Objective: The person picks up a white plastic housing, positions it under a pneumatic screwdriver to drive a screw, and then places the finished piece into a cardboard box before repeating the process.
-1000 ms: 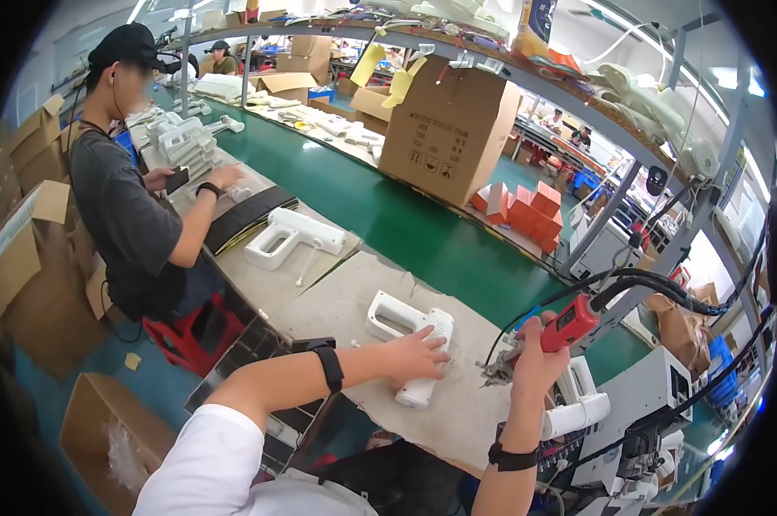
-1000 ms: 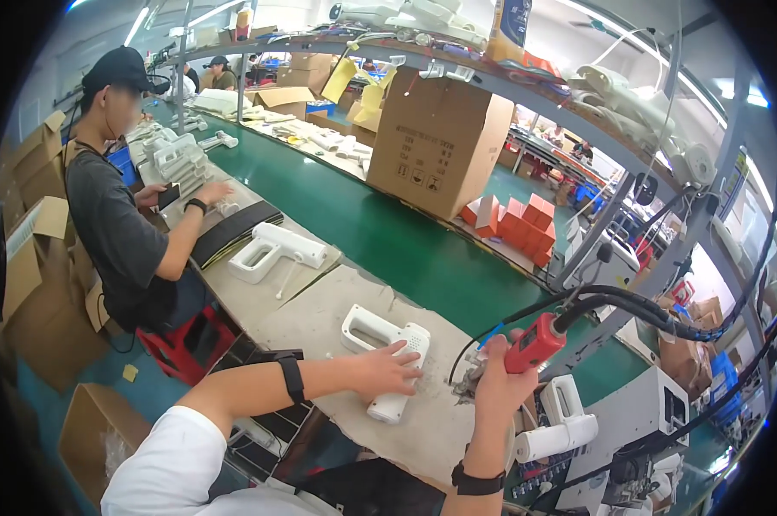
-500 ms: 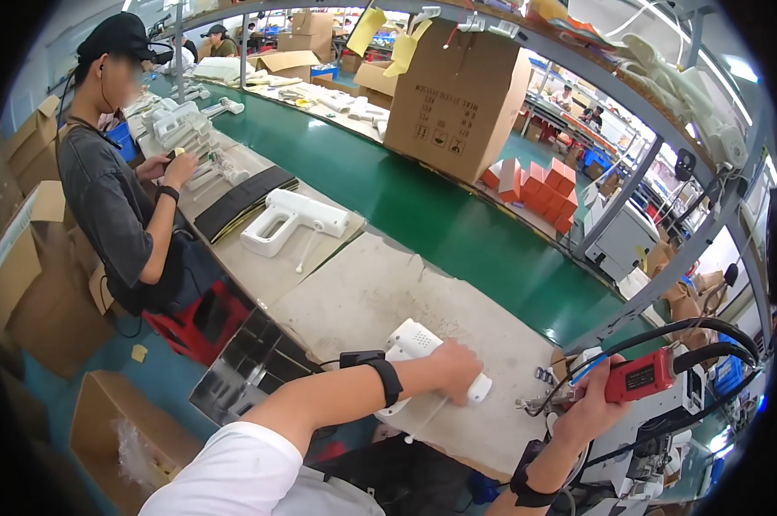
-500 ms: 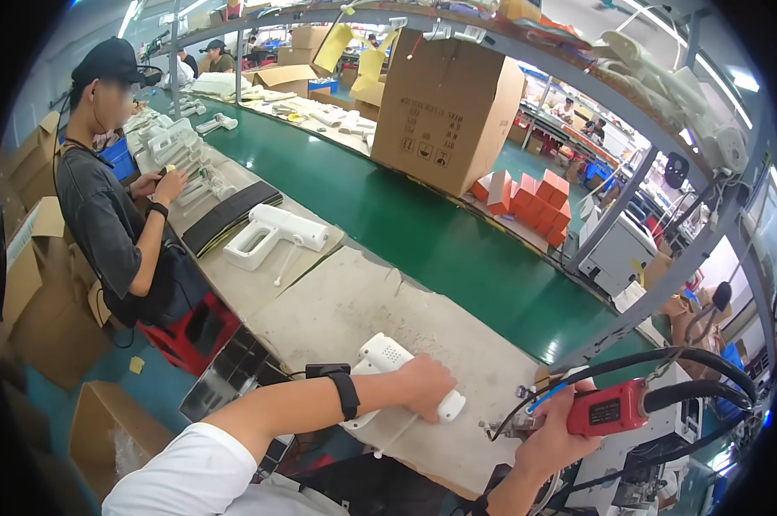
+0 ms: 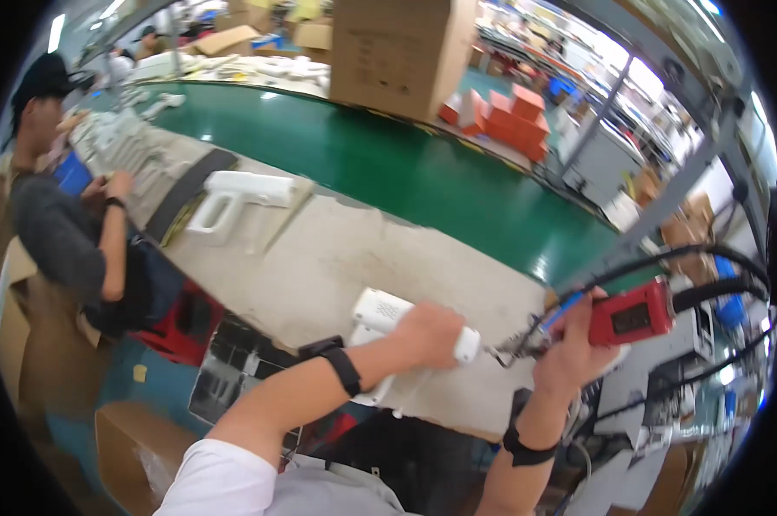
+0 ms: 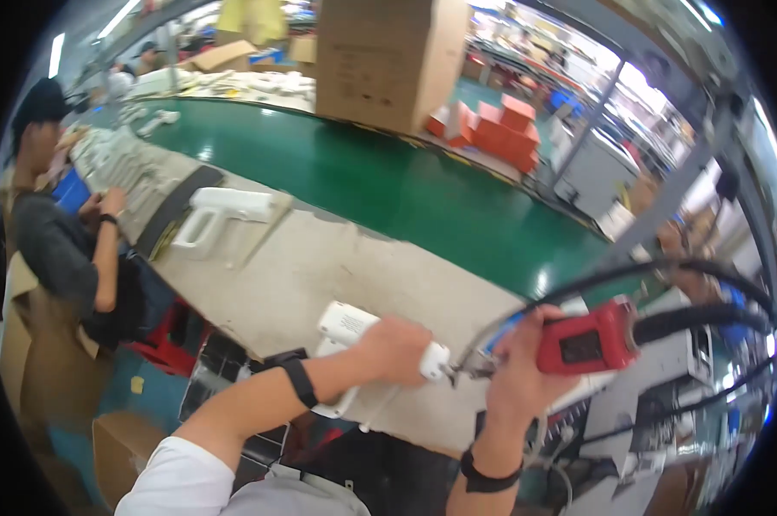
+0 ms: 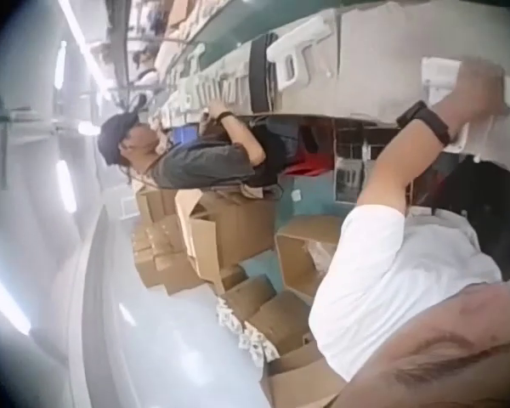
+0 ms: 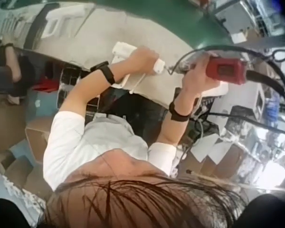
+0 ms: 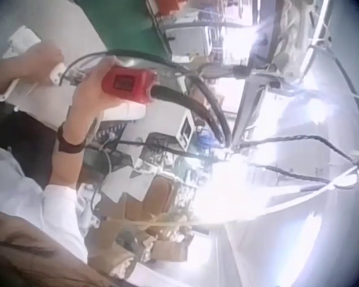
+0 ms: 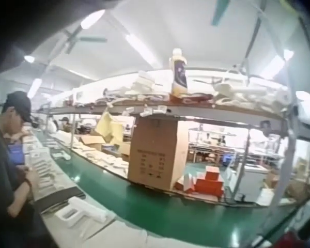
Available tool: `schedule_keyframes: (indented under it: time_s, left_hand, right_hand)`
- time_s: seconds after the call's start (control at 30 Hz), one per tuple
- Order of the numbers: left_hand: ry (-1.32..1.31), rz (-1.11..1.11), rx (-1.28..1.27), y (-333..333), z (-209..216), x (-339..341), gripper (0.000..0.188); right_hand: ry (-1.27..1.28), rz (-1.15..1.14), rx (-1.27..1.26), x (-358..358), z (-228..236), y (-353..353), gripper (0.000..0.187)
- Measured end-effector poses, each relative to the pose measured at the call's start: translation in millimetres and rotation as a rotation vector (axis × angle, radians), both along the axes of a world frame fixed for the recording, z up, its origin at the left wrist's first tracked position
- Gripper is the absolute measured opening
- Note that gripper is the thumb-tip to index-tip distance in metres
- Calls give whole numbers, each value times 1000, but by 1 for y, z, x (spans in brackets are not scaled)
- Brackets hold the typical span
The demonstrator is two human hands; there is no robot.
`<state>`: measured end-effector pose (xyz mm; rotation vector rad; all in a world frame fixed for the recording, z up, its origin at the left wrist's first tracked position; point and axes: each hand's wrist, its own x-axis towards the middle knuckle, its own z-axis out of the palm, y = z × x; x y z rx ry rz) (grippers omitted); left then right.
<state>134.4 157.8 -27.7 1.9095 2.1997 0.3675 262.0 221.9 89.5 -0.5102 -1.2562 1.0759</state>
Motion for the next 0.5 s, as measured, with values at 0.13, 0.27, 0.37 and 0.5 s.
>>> schedule_keyframes:
  time_s: [0.13,0.27,0.37,0.5]
  left_hand:
    - [-29,-11,72,3,-2,-2,45]
    - [30,10,113,6,-2,6,46]
    - [47,-5,77,7,-4,7,49]
    - [14,5,-1,4,6,7,52]
  right_hand:
    - [-6,-14,-15,-5,5,-1,16]
    - [-97,9,-4,1,-1,7,15]
    - [-103,34,28,2,-6,9,15]
    - [-77,44,40,-3,-6,7,15]
